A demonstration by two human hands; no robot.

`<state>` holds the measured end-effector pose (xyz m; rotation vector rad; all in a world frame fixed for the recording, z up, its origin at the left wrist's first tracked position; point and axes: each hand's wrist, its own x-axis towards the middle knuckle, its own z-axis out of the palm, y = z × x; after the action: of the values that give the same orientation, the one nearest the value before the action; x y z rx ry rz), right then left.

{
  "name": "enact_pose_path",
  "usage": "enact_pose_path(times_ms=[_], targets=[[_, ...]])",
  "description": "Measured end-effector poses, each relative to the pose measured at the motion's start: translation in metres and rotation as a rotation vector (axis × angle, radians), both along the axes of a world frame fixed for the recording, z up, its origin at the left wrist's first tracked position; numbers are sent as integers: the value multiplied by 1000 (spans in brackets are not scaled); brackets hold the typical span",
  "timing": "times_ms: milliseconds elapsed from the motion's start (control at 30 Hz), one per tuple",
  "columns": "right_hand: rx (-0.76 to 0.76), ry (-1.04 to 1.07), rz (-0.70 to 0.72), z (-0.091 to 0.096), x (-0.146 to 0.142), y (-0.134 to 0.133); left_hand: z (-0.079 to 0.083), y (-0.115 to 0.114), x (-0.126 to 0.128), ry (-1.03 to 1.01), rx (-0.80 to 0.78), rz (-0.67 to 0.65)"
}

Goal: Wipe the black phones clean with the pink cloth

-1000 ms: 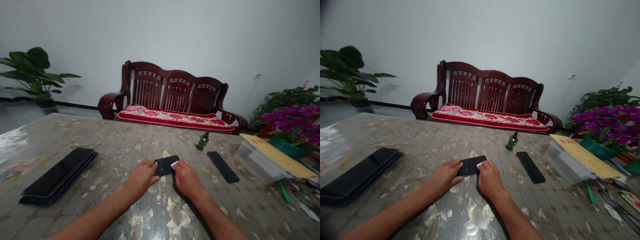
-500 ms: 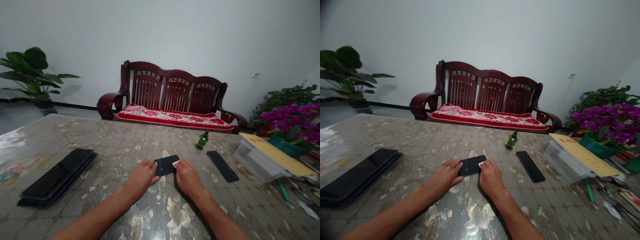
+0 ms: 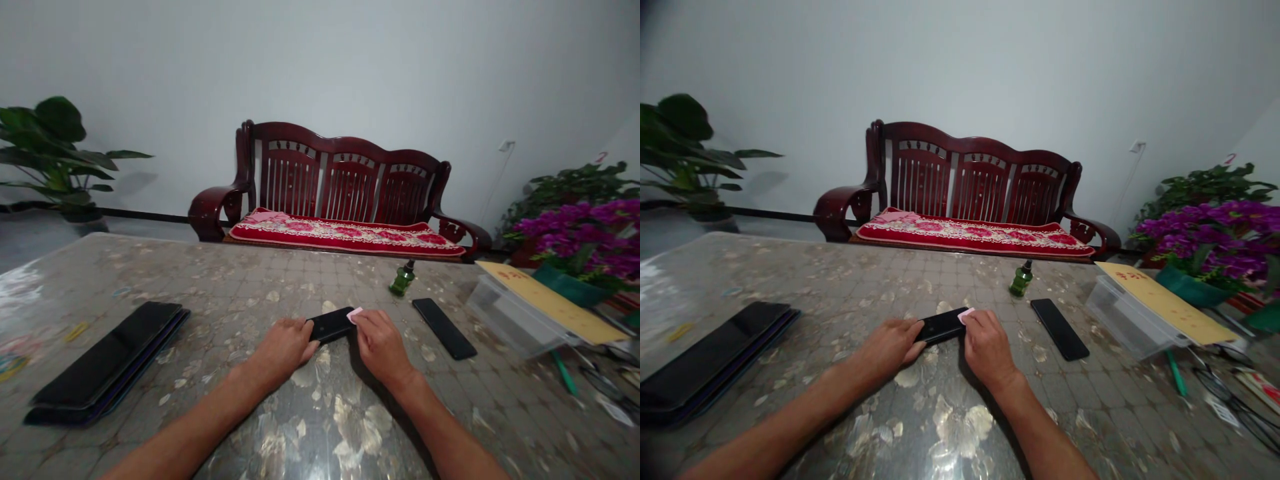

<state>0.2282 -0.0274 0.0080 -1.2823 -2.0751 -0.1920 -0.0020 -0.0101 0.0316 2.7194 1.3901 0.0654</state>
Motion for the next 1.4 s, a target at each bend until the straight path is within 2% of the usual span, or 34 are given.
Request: enact_pose_path(times_ms=[167,367,467,667,833,900,1033,1133,1300,1400], targets=[[85,-4,61,3,-13,-6,4,3,-3,-28,-1,2],[92,-45,219,4,-41,-14,-5,11,-9,-94,-1,19],[115,-49,187,4,-33,-8,-5,16,-13,-131,-47,29],[149,7,16,3,-12,6,1,24,-13,-70,-101,46],[138,-30,124,4,-25,5,6,24,-13,-53,-113,40],[117,5,113,4,-23,7,9,23,-13,-56,-136,43],[43,241,-19,1,-3,16,14,23,-13,-26,-166,43],[-88,564,-83,-7,6,24,14,22,-13,-21,-176,14],[-470,1206,-120,-14,-5,31,13,16,-11,-79,-193,-55],[-518,1388,-112,-7,-11,29,11,10,-7,-95,-181,-58]])
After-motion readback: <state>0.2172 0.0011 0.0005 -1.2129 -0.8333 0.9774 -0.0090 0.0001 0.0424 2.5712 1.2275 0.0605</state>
